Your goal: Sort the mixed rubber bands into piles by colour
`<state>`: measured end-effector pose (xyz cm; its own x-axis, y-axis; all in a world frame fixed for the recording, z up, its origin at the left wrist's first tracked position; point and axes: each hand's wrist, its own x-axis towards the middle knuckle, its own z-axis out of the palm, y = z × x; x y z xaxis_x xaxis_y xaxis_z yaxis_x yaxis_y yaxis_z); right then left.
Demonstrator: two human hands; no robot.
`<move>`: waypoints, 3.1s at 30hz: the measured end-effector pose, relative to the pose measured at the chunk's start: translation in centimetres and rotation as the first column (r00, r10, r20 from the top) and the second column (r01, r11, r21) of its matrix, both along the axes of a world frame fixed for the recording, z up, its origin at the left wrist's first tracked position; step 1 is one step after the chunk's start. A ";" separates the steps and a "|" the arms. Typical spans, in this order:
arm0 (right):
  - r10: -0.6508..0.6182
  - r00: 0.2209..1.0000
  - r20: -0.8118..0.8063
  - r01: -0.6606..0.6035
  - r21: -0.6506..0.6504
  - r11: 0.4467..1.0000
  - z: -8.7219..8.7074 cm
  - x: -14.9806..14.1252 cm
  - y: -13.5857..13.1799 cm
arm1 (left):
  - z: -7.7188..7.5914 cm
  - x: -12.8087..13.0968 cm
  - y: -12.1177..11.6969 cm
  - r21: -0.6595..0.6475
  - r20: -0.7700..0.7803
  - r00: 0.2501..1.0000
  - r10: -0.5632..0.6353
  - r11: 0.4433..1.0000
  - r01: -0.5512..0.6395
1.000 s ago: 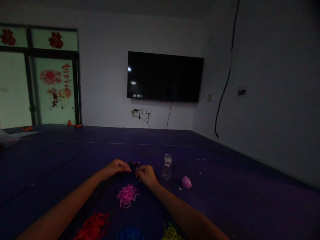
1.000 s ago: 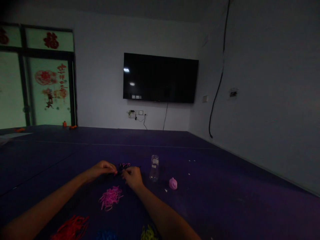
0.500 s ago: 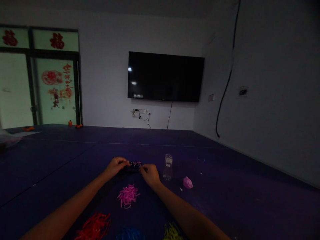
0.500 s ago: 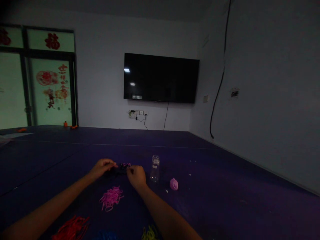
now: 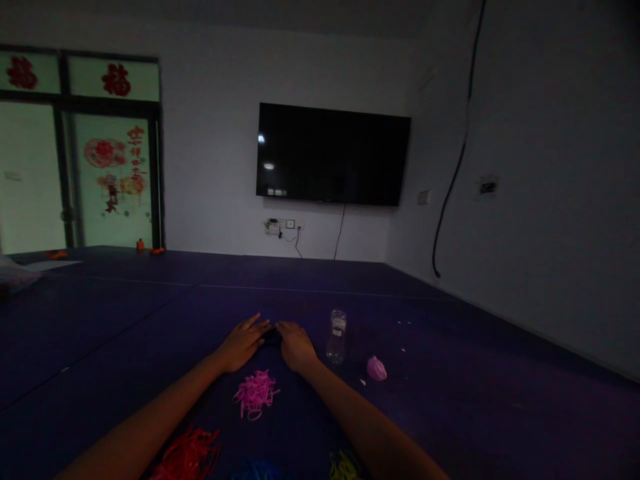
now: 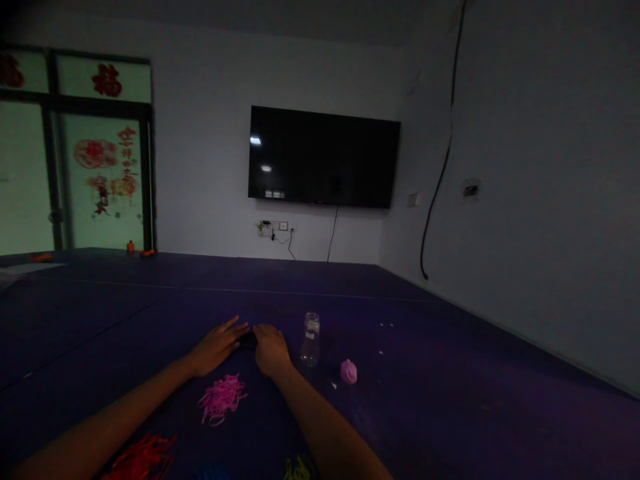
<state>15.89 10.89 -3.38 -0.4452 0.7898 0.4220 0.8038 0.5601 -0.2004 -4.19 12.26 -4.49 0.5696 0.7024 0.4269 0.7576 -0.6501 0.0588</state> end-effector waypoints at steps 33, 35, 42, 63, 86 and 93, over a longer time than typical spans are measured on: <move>-0.133 0.991 -0.008 0.134 0.039 0.990 0.8 0.6 0.1 | 0.3 0.5 -0.6 -0.004 0.054 0.998 -0.024 1.000 0.025; -0.183 0.983 -0.010 0.183 0.034 0.982 0.8 0.6 0.1 | 0.4 0.5 -0.7 0.004 0.049 0.998 -0.029 1.000 0.029; -0.154 0.988 0.010 0.153 0.033 0.988 0.9 0.6 0.0 | 0.4 0.5 -0.7 0.032 0.055 0.998 -0.031 0.999 0.029; -0.137 0.990 -0.032 0.137 0.005 0.991 0.5 0.9 0.7 | 1.4 1.0 -1.7 0.076 0.054 0.980 0.192 0.978 -0.196; 0.186 0.979 0.087 -0.190 0.046 0.981 0.0 1.1 1.5 | 0.0 0.6 -0.3 -0.084 0.039 0.996 0.076 0.994 -0.073; 0.174 0.985 0.016 -0.174 0.065 0.983 -0.1 1.2 1.5 | 0.5 0.6 -0.7 -0.052 0.076 0.989 -0.123 0.991 0.127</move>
